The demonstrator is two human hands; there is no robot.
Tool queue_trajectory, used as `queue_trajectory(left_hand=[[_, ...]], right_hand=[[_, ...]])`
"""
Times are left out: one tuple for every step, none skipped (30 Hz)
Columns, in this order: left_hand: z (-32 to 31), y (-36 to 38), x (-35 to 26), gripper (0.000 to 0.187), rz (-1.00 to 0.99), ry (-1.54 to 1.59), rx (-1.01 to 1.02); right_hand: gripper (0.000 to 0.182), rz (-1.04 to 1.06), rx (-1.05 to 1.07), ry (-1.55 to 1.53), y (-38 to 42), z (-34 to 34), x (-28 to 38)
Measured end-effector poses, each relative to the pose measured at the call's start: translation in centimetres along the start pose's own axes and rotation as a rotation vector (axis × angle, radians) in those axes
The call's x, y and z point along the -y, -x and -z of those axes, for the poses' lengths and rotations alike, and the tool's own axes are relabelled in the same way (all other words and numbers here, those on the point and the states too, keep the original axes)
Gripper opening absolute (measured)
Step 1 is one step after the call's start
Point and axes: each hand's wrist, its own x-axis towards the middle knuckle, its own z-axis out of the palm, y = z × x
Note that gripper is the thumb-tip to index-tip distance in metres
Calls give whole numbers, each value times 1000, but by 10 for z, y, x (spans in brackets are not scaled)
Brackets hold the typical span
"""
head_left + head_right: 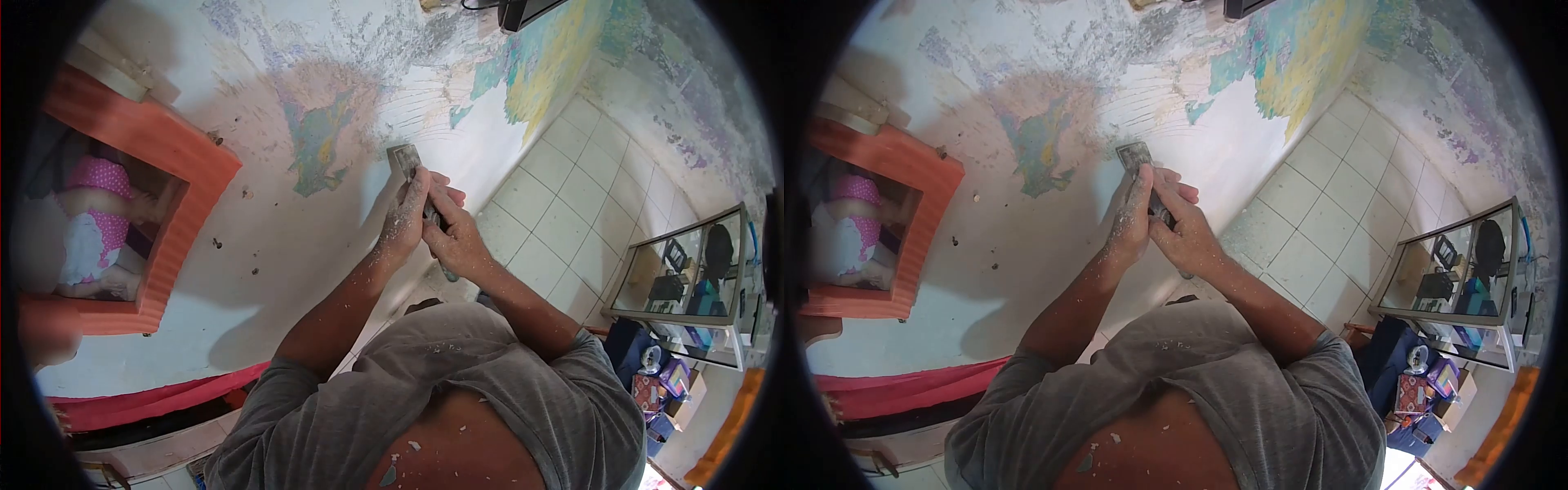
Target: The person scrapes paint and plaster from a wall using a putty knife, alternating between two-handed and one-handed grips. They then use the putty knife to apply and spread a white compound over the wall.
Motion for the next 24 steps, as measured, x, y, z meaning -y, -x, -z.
queue_trajectory(left_hand=[[2, 0, -2, 59, -25, -72, -14], [3, -2, -3, 59, -22, -76, -17], [4, -5, -3, 55, 31, -25, -82], [4, -8, -3, 53, 82, 28, -146], [4, -11, -2, 53, 86, 27, -148], [4, -14, 1, 52, 78, 81, -161], [3, -16, 4, 51, 70, 136, -174], [3, -16, 8, 51, 72, 136, -178], [2, -15, 11, 51, 108, 145, -162], [0, -13, 14, 52, 144, 155, -144], [-4, -8, 16, 52, 145, 154, -143], [-9, -2, 18, 43, 151, 183, -191], [-12, -1, 18, 35, 155, 212, -239], [-12, -6, 18, 35, 151, 211, -237], [-11, -14, 17, 35, 172, 214, -278], [-10, -19, 19, 34, 197, 219, -321], [-7, -20, 21, 34, 203, 189, -304], [-6, -21, 23, 34, 204, 191, -310], [-4, -21, 25, 34, 196, 198, -301], [-4, -20, 26, 34, 188, 205, -291], [-6, -14, 28, 34, 192, 205, -293], [-9, -4, 30, 34, 176, 219, -257], [-11, -1, 26, 34, 153, 231, -218], [-11, -9, 20, 34, 143, 228, -217]], right_hand=[[73, -10, -26, -87, 1, -2, 1], [71, -20, -53, -174, 2, -5, 1], [71, -20, -52, -179, 5, -6, 1], [67, -215, 9, -247, 10, -7, 0], [63, -411, 71, -313, 15, -10, 0], [63, -414, 72, -316, 19, -16, -7], [59, -269, -36, -313, 23, -25, -20], [55, -124, -142, -310, 24, -31, -26], [55, -128, -140, -312, 26, -31, -30], [53, -75, -144, -199, 29, -28, -33], [51, -22, -149, -84, 31, -25, -36], [51, -20, -150, -83, 35, -27, -43], [51, 30, -161, -76, 41, -30, -53], [51, 82, -171, -68, 40, -31, -50], [51, 87, -172, -67, 36, -30, -48], [51, 17, -163, -141, 32, -29, -46], [50, -55, -153, -217, 29, -28, -42], [50, -58, -148, -218, 28, -27, -43], [50, -172, -98, -276, 29, -26, -45], [50, -286, -50, -332, 31, -25, -48], [50, -290, -50, -333, 35, -25, -55], [49, 41, -158, 58, 38, -24, -66], [49, 381, -262, 452, 34, -23, -62], [49, 392, -263, 452, 27, -21, -59]])
